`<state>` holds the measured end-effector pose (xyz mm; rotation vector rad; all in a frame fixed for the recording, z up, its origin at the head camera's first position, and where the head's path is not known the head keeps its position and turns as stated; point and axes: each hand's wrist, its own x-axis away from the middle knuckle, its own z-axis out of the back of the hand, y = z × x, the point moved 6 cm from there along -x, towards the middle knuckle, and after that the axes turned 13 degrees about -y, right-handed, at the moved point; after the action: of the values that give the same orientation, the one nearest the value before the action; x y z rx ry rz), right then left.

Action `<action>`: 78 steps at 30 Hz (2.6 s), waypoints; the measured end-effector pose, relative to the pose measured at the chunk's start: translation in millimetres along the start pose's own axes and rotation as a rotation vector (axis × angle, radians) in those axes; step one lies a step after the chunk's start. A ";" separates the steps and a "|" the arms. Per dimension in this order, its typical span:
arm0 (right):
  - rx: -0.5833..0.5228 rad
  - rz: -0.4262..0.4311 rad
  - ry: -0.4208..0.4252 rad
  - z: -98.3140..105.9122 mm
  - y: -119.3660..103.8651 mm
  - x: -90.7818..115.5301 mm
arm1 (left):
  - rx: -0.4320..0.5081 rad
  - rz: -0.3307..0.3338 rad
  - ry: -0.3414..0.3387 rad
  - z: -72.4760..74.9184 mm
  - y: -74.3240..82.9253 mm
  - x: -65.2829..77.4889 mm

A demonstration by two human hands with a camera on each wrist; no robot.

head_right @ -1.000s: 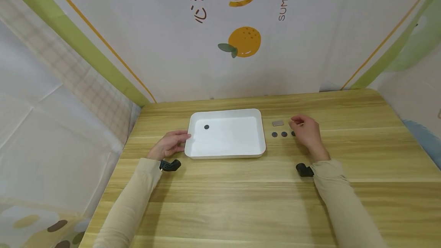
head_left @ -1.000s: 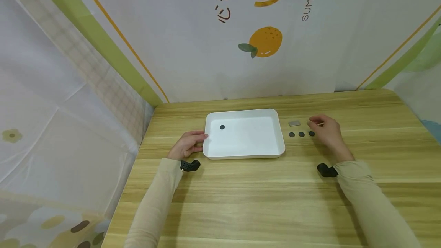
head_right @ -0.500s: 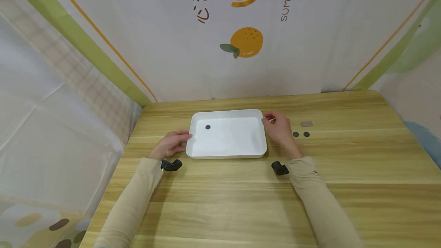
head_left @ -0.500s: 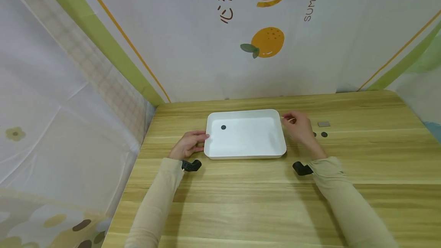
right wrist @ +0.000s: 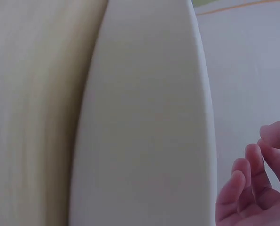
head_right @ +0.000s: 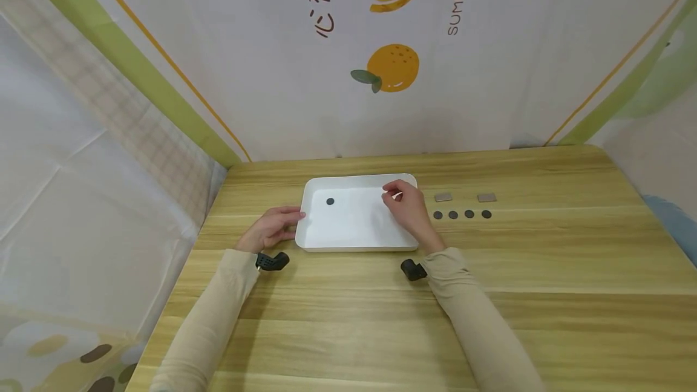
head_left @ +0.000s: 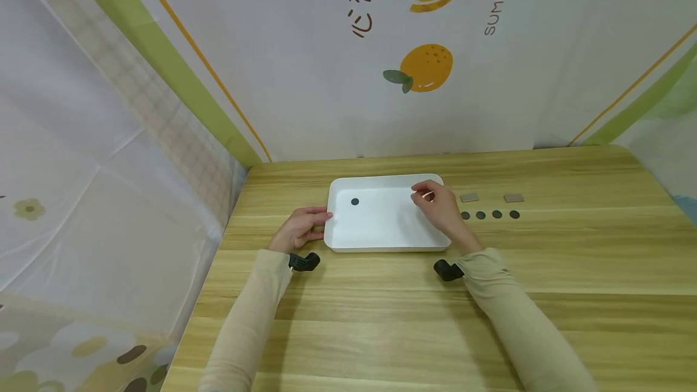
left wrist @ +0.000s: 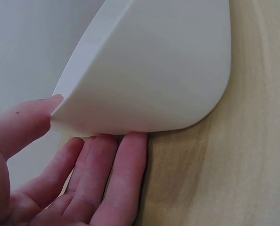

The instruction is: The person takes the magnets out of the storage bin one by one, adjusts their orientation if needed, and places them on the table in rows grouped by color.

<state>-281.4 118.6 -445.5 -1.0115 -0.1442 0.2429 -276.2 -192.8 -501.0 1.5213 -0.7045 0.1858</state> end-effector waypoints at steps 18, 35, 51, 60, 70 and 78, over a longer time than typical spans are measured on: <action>-0.012 0.001 -0.126 -67.7 -7.2 -23.5 | 0.000 -0.022 -0.021 -0.1 -1.7 0.5; 0.244 0.018 -0.166 -102.3 -12.3 -36.8 | 0.006 -0.027 -0.020 -2.0 0.1 1.1; 0.483 -0.004 -0.309 -125.9 -28.2 -49.4 | 0.000 -0.040 -0.027 -1.3 0.5 0.6; 0.522 -0.079 -0.353 -129.2 -26.3 -51.5 | 0.011 -0.043 -0.032 -2.7 -0.9 -0.1; 0.552 -0.087 -0.364 -129.1 -27.2 -52.6 | 0.008 -0.044 -0.016 -3.7 0.0 -1.3; 0.476 -0.086 -0.332 -127.8 -26.0 -54.2 | 0.004 -0.035 -0.014 -1.7 -0.8 -1.2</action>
<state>-300.6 -13.8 -490.7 -0.4854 -0.4099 0.3464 -276.2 -190.8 -502.1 1.5393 -0.6890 0.1508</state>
